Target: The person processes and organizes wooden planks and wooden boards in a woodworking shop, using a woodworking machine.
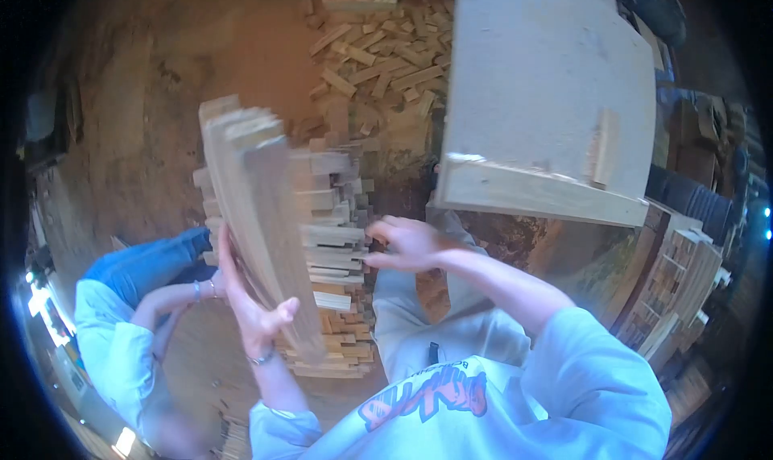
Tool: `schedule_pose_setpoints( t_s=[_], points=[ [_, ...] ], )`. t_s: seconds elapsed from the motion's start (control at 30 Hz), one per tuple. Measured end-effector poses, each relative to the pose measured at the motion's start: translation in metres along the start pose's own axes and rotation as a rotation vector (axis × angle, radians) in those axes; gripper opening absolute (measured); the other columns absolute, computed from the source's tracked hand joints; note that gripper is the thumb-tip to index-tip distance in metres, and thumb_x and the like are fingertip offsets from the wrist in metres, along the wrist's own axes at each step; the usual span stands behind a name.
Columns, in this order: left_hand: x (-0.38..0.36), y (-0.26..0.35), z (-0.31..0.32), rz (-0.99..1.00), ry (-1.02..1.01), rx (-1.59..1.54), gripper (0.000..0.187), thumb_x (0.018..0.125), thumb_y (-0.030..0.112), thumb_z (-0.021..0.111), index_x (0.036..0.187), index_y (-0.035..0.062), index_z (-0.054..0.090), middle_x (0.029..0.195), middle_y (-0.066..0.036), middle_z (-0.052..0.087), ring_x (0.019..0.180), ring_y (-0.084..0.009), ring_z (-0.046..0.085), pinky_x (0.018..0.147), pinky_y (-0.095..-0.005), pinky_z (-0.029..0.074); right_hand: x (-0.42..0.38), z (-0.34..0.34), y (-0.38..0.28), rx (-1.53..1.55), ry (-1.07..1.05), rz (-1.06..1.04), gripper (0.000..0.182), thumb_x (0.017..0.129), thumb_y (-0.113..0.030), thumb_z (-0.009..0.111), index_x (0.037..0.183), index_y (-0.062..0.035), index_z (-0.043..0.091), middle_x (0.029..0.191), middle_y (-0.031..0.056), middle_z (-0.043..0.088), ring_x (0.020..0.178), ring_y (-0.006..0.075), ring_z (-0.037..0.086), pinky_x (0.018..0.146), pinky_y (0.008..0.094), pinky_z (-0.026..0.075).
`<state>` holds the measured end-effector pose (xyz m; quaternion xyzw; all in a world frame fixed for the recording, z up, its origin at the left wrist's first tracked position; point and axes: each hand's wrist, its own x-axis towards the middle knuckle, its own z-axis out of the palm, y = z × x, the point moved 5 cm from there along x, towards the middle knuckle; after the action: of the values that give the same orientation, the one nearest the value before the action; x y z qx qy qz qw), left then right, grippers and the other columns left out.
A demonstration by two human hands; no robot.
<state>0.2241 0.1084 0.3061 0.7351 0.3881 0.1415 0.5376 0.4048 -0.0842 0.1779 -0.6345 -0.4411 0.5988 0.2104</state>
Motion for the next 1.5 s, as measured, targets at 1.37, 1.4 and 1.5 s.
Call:
schedule_pose_setpoints(
  t_s=[1.37,1.4,1.5],
  points=[
    [0.077,0.039,0.182,-0.529,0.251,-0.978,0.054,0.100,0.048,0.063,0.140,0.0129,0.058,0.141,-0.006,0.061,0.133,-0.0222,0.054,0.115,-0.0422,0.039,-0.064,-0.195,-0.057,-0.979,1.245,0.018,0.092,0.088,-0.062,0.063,0.155,-0.0037,0.041,0.155,0.0162,0.040,0.150,0.0405,0.026,0.122,0.0697,0.008],
    [0.074,0.041,0.185,-0.523,0.267,-0.949,0.053,0.100,0.047,0.062,0.140,0.0128,0.058,0.141,-0.006,0.061,0.133,-0.0219,0.054,0.115,-0.0418,0.039,-0.067,-0.193,-0.055,-0.978,1.250,-0.006,0.092,0.088,-0.062,0.063,0.155,-0.0038,0.041,0.155,0.0159,0.040,0.150,0.0401,0.026,0.122,0.0692,0.008],
    [0.072,0.057,0.197,-0.445,0.229,-0.869,0.051,0.101,0.042,0.063,0.141,0.0124,0.056,0.141,-0.006,0.060,0.133,-0.0217,0.053,0.116,-0.0415,0.039,-0.078,-0.195,-0.046,-0.989,1.255,-0.065,0.092,0.088,-0.062,0.064,0.155,-0.0042,0.041,0.156,0.0151,0.039,0.151,0.0389,0.026,0.123,0.0677,0.009]
  ],
)
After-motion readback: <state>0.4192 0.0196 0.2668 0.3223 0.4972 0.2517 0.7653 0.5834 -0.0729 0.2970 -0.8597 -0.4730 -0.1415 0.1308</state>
